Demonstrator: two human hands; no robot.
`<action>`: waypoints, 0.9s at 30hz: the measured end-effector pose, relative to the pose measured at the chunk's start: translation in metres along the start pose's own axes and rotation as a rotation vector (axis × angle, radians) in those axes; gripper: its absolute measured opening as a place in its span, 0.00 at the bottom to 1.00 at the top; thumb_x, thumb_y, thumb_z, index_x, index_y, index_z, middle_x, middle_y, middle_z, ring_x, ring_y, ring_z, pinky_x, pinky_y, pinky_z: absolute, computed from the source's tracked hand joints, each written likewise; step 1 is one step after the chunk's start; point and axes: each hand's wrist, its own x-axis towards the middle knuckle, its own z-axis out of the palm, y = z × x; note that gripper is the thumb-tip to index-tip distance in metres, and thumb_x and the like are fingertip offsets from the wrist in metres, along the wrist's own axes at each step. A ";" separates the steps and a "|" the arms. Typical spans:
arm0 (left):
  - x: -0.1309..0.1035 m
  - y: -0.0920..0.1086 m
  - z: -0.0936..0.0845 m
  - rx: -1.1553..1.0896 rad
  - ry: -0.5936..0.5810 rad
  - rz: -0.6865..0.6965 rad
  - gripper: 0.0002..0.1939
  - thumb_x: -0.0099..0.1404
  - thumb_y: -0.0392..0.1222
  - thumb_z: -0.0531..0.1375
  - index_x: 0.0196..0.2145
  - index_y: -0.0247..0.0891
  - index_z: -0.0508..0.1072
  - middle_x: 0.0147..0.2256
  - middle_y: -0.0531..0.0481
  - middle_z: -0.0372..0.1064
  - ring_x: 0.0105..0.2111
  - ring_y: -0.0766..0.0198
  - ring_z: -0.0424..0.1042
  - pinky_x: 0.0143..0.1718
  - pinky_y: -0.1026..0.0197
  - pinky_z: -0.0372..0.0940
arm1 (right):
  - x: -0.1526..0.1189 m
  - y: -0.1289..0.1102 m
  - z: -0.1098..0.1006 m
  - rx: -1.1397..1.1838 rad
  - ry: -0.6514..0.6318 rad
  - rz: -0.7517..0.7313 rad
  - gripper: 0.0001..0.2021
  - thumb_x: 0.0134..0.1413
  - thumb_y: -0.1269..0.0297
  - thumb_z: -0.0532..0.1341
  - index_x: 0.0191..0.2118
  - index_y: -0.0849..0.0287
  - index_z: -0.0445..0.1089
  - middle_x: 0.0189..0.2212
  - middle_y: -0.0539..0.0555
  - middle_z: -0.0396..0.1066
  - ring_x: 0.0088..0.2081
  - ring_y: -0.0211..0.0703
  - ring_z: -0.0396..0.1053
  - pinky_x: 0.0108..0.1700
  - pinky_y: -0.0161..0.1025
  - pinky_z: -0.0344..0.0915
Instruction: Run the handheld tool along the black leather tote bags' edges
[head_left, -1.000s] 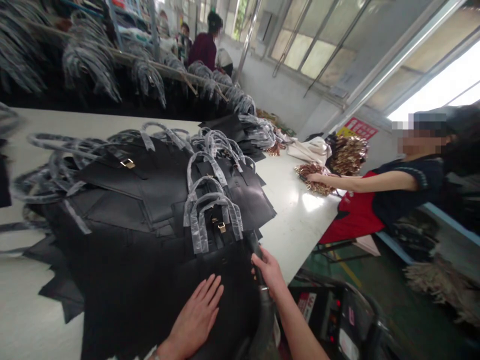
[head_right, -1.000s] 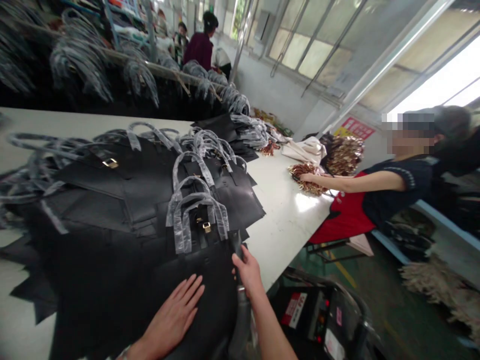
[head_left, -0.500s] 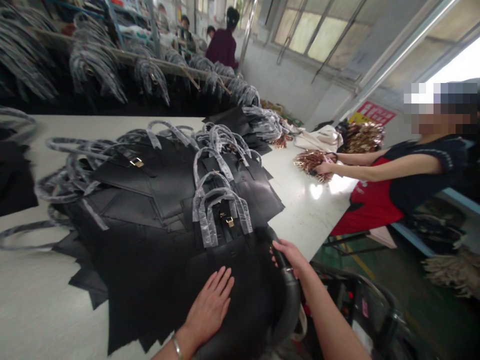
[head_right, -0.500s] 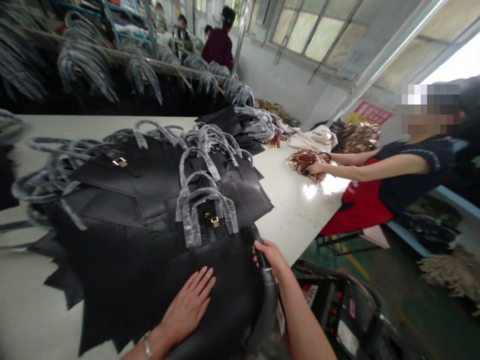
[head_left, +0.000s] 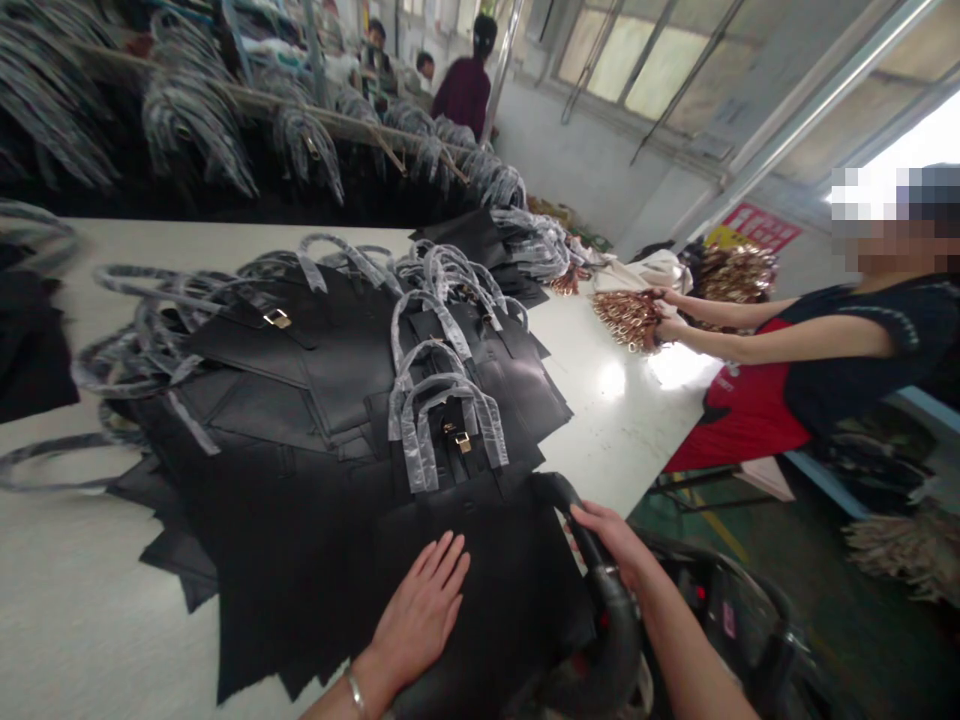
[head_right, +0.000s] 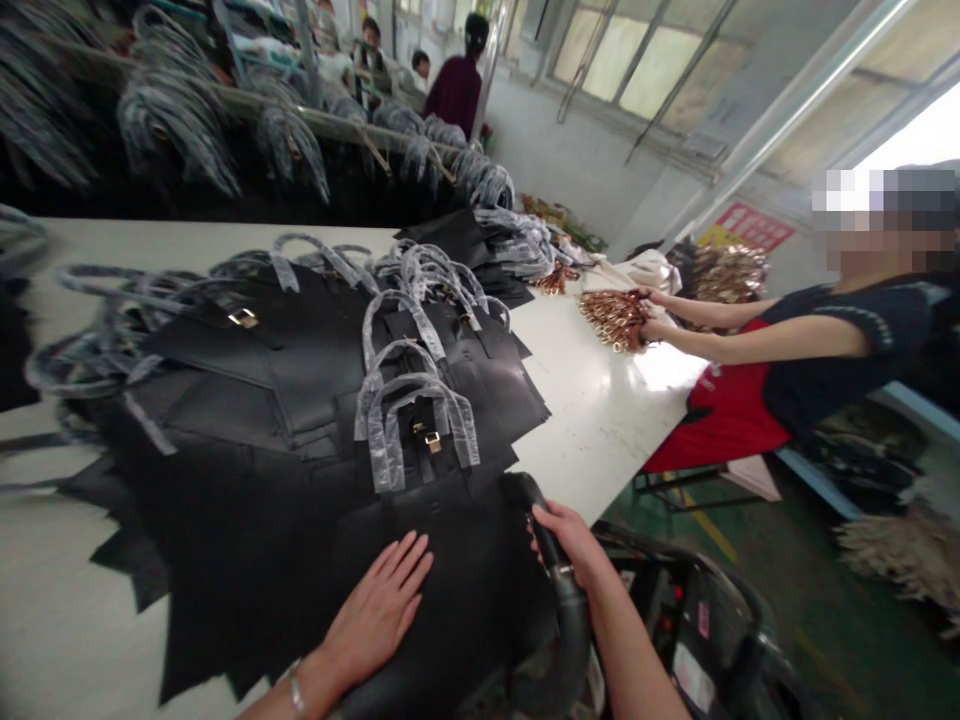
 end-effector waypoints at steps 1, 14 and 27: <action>0.000 0.000 0.000 -0.002 0.001 -0.002 0.28 0.67 0.37 0.53 0.65 0.41 0.59 0.68 0.46 0.48 0.68 0.54 0.47 0.65 0.49 0.54 | 0.005 -0.001 0.002 0.006 0.004 -0.002 0.10 0.53 0.57 0.65 0.33 0.60 0.69 0.24 0.51 0.72 0.19 0.37 0.69 0.18 0.32 0.64; 0.001 0.000 0.001 0.003 0.011 -0.009 0.27 0.67 0.37 0.53 0.64 0.40 0.60 0.68 0.47 0.49 0.68 0.55 0.47 0.65 0.50 0.53 | 0.014 -0.003 -0.006 -0.018 0.051 -0.051 0.12 0.50 0.59 0.67 0.36 0.61 0.71 0.23 0.51 0.72 0.19 0.39 0.69 0.17 0.33 0.63; 0.040 -0.033 -0.032 0.115 0.092 -0.490 0.32 0.65 0.52 0.60 0.59 0.27 0.62 0.58 0.29 0.60 0.56 0.39 0.62 0.58 0.38 0.55 | -0.059 0.045 -0.045 0.110 0.402 -0.153 0.34 0.43 0.58 0.72 0.57 0.61 0.67 0.24 0.48 0.73 0.21 0.39 0.70 0.21 0.34 0.67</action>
